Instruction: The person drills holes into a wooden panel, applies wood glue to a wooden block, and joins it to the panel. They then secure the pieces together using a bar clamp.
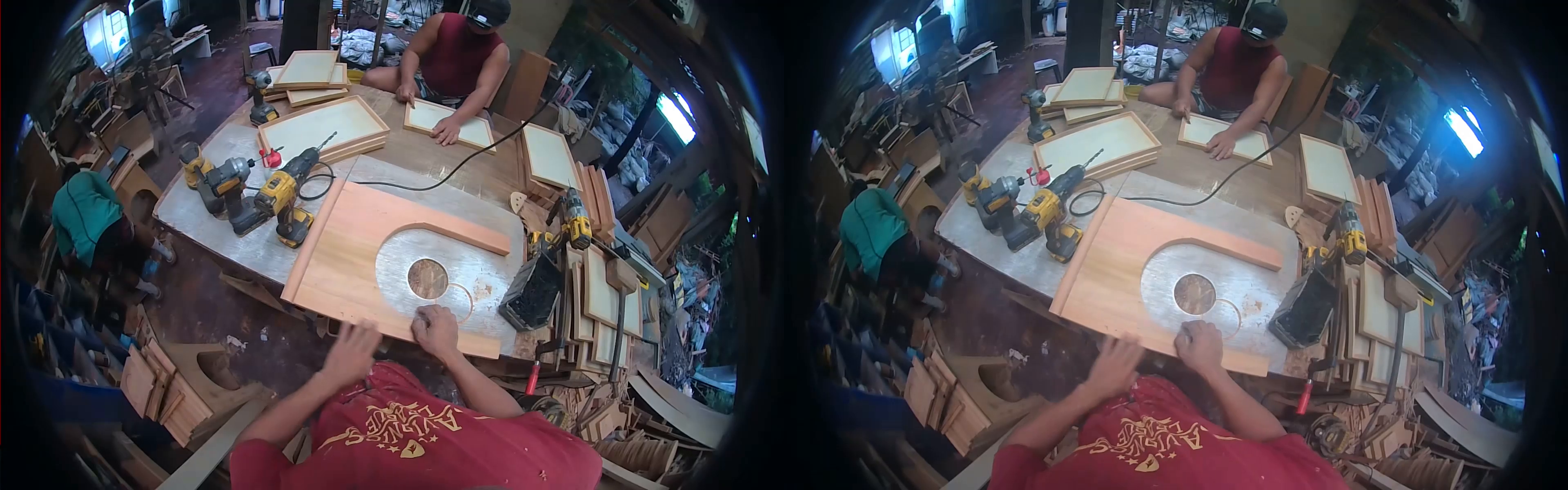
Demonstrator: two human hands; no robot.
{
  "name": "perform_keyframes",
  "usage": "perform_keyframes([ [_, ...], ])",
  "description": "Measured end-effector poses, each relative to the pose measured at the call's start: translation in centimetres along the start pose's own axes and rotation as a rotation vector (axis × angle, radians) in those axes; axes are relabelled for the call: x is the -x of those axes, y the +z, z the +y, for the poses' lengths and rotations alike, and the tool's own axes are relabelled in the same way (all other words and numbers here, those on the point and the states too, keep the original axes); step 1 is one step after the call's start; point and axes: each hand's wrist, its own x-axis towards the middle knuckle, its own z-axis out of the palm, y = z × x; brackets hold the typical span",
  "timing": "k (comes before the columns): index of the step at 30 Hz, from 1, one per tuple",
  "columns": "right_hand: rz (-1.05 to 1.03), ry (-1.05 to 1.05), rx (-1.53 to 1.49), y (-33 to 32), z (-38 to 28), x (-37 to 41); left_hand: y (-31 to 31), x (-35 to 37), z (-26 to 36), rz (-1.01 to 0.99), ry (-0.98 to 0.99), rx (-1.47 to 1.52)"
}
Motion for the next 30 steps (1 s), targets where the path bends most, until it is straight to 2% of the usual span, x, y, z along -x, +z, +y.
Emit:
perform_keyframes([
  [3, 0.009, 0.002, 0.013, 0.0, 0.1, 0.2, 1.3, -0.3, -0.2, 0.129, 0.224, 0.103],
  [6, 0.008, 0.009, 0.012, 0.1, 0.2, 0.2, -0.8, 0.5, -2.5, 0.206, -0.233, -0.018],
  [7, 0.007, 0.014, 0.009, 0.1, 0.1, 0.2, -1.0, 0.9, -3.7, 0.206, -0.272, -0.061],
  [10, 0.033, 0.006, 0.015, 0.0, -0.2, 0.2, -1.4, 1.2, -2.4, 0.117, -0.026, -0.072],
  [12, 0.045, 0.001, 0.011, 0.4, 0.1, 0.2, -0.7, 1.7, -1.9, 0.102, 0.309, 0.149],
  [14, 0.054, -0.005, 0.01, 0.6, 0.5, 0.3, 0.5, 1.6, -1.9, 0.192, 0.286, 0.394],
  [16, 0.067, 0.014, 0.003, 0.7, 0.4, 0.4, -1.6, 1.2, -2.7, 0.384, 0.008, 0.475],
  [17, 0.075, 0.024, 0.002, 0.7, 0.4, 0.4, -1.5, 1.3, -2.8, 0.526, -0.237, 0.616],
  [18, 0.07, 0.028, 0.003, 0.7, 0.4, 0.6, -0.4, 1.6, -3.9, 0.615, -0.385, 0.642],
  [20, 0.066, 0.033, 0.007, 0.8, 0.4, 0.7, 1.8, 2.1, -4.9, 0.766, -0.92, 1.192],
  [23, -0.023, -0.052, 0.025, -0.1, -0.4, 1.0, 1.9, 1.9, -6.7, 0.954, -1.281, 1.545],
  [26, -0.133, -0.168, 0.069, -0.8, -0.6, 1.0, 2.0, 2.0, -9.7, 0.68, -1.06, 2.017],
  [28, -0.2, -0.218, 0.111, -1.6, -1.4, 0.7, 2.6, 0.8, -10.6, 0.648, -1.051, 1.924],
  [30, -0.228, -0.239, 0.166, -1.7, -2.0, 1.0, 3.0, 0.1, -11.5, 0.666, -1.041, 1.997],
])
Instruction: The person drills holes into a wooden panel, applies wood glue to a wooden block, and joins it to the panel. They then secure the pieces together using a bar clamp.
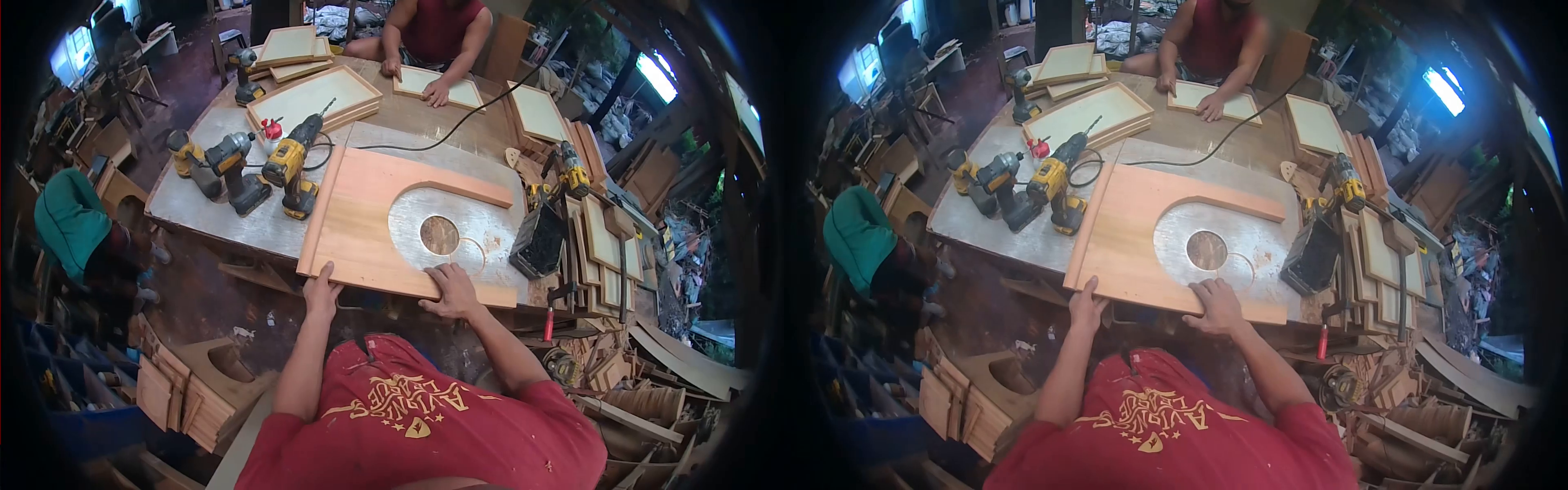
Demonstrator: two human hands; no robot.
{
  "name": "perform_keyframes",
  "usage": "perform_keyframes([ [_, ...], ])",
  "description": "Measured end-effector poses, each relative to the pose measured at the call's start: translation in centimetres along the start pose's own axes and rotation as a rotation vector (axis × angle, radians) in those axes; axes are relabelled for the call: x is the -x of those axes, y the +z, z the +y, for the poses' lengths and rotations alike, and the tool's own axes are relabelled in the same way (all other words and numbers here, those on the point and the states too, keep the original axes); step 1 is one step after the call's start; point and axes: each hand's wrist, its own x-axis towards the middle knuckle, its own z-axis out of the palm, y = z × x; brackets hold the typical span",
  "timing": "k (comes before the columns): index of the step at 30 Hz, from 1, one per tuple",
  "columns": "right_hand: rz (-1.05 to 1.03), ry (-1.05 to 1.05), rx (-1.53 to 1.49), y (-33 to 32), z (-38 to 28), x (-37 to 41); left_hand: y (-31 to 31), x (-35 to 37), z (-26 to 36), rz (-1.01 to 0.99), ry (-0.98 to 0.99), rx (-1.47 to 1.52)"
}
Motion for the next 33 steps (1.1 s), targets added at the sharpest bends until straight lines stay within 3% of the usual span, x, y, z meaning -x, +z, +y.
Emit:
perform_keyframes([
  [9, -0.018, 0.034, 0.167, 3.2, -0.3, 1.5, -0.9, -1.3, -1.9, 0.034, 0.066, 0.017],
  [10, 0.056, -0.027, 0.227, 4.2, 1.0, 0.6, 1.1, 0.7, 0.2, 0.212, -0.008, -0.067],
  [11, 0.041, -0.023, 0.195, 3.7, 1.0, -0.7, 0.6, -0.9, -1.5, 0.112, 0.183, 0.053],
  [14, -0.043, 0.033, 0.139, 2.6, -1.1, 0.7, -0.6, -1.2, -1.5, 0.093, 0.091, 0.017],
  [19, 0.043, 0.053, 0.163, 2.6, -1.3, 0.5, -0.6, -1.3, -0.8, 0.136, 0.068, -0.019],
  [27, 0.05, 0.095, 0.193, 3.1, -1.5, 0.9, -0.5, -0.9, 0.4, 0.062, 0.046, -0.052],
  [30, -0.019, 0.139, 0.228, 3.6, -1.2, 0.7, -0.7, -1.2, 0.1, 0.111, 0.015, -0.023],
  [33, 0.045, 0.13, 0.19, 2.9, -1.9, 0.4, -0.7, -0.8, 0.1, 0.116, 0.014, -0.025],
])
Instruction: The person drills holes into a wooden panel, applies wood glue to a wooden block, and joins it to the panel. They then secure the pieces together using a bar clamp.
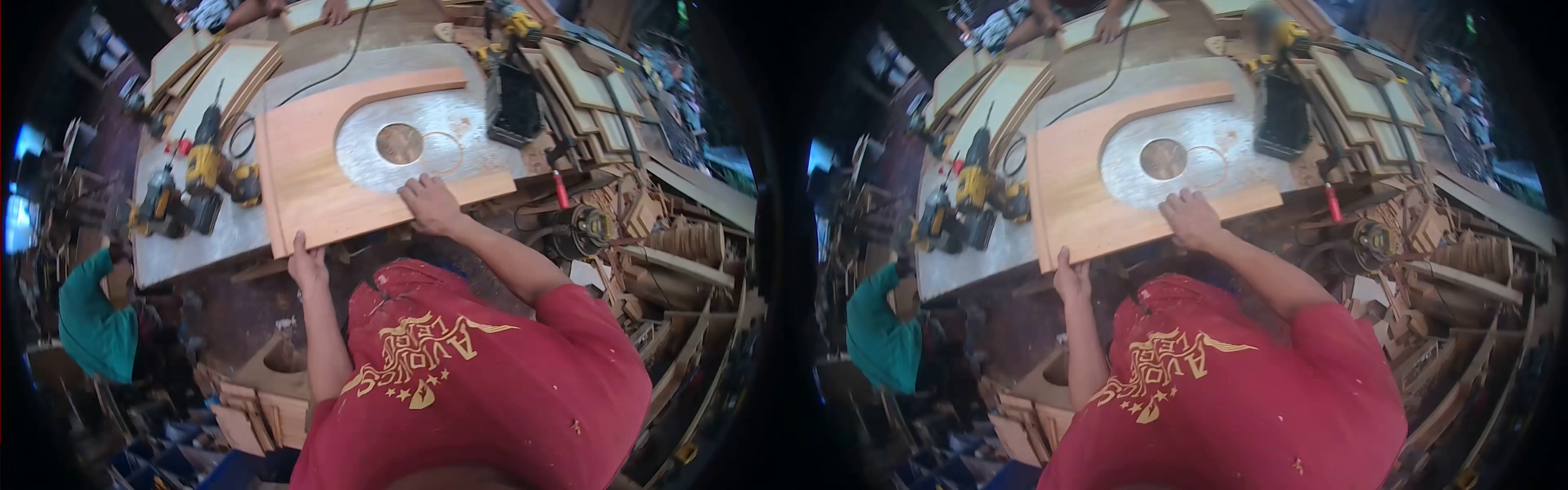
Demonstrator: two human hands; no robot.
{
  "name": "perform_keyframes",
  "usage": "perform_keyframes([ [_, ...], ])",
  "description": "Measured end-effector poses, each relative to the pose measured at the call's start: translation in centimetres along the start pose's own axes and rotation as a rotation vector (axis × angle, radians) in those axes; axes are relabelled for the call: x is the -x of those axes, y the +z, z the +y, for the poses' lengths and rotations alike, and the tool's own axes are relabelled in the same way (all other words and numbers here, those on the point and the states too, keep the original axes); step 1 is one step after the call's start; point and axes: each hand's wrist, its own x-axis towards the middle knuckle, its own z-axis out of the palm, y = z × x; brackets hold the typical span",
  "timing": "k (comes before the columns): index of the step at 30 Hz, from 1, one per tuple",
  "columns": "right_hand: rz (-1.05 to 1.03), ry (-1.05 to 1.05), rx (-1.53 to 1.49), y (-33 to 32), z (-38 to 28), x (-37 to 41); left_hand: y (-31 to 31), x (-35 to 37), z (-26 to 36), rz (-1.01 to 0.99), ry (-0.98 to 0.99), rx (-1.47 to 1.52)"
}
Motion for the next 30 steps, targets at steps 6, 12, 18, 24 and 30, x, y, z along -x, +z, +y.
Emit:
perform_keyframes([
  [6, -0.007, 0.007, 0.027, 0.4, -0.1, -0.2, 0.9, 0.9, 0.4, -0.005, 0.007, -0.015],
  [12, -0.048, 0.016, -0.004, 0.6, 0.1, -0.3, 0.9, 1.4, 0.6, -0.044, 0.026, -0.002],
  [18, -0.074, 0.035, 0.019, 0.5, 0.5, -0.2, 1.4, 1.7, -0.9, -0.087, 0.047, -0.018],
  [24, -0.207, 0.065, -0.283, -3.3, 0.9, -0.1, 3.0, 4.4, -4.0, -0.127, -0.07, -0.14],
  [30, 0.025, 0.138, -0.671, -21.7, 10.3, -2.4, 2.5, 4.0, -4.2, -0.159, 0.019, -0.195],
])
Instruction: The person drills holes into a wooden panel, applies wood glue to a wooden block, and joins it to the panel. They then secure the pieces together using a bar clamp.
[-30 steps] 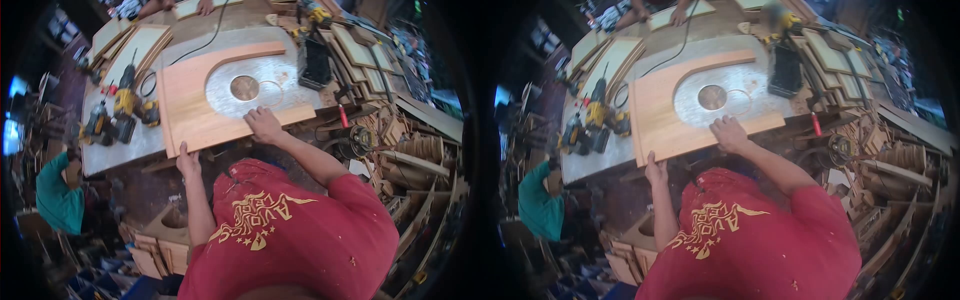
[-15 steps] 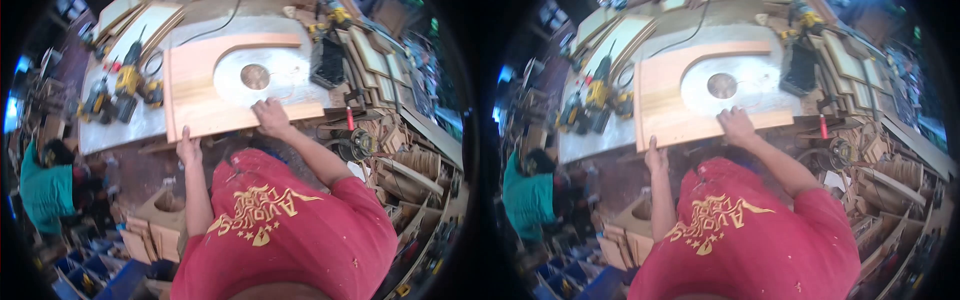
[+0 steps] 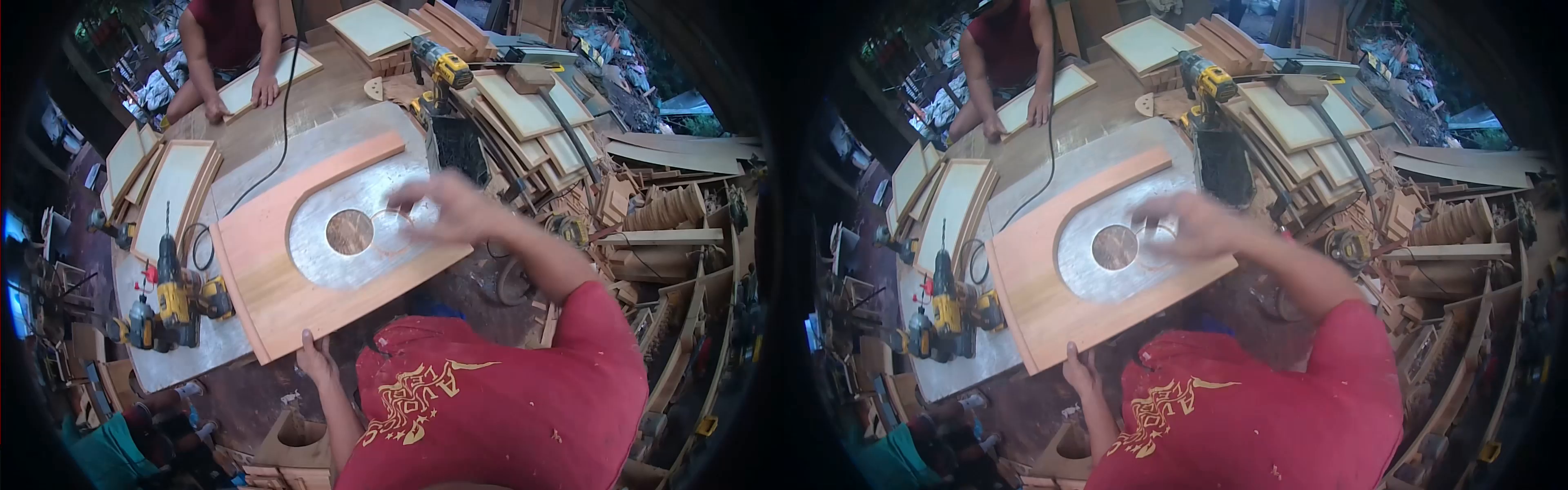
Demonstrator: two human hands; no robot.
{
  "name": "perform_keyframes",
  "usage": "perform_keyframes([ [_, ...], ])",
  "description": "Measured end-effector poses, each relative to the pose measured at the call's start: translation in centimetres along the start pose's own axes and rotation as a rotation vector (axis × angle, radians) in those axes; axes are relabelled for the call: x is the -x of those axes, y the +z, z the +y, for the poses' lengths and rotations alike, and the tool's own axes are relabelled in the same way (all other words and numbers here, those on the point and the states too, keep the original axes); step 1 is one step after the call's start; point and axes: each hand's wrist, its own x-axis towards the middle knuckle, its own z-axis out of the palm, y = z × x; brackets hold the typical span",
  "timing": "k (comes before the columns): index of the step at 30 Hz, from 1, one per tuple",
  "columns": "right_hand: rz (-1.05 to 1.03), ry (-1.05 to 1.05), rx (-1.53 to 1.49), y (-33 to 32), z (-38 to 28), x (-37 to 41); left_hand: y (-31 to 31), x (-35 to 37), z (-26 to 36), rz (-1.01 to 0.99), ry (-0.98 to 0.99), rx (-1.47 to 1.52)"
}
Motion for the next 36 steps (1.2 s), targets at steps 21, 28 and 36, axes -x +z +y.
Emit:
perform_keyframes([
  [21, 0.208, 0.585, 1.018, -46.4, 53.0, -20.4, 10.4, 4.6, -6.4, 0.532, -0.077, 0.156],
  [28, 0.297, 0.706, 0.799, -46.1, 52.5, -22.6, 10.7, 5.0, -6.4, 0.508, -0.061, 0.03],
  [36, 0.087, 0.81, 0.73, -41.4, 53.5, -23.2, 10.5, 5.2, -6.7, 0.537, -0.031, -0.017],
])
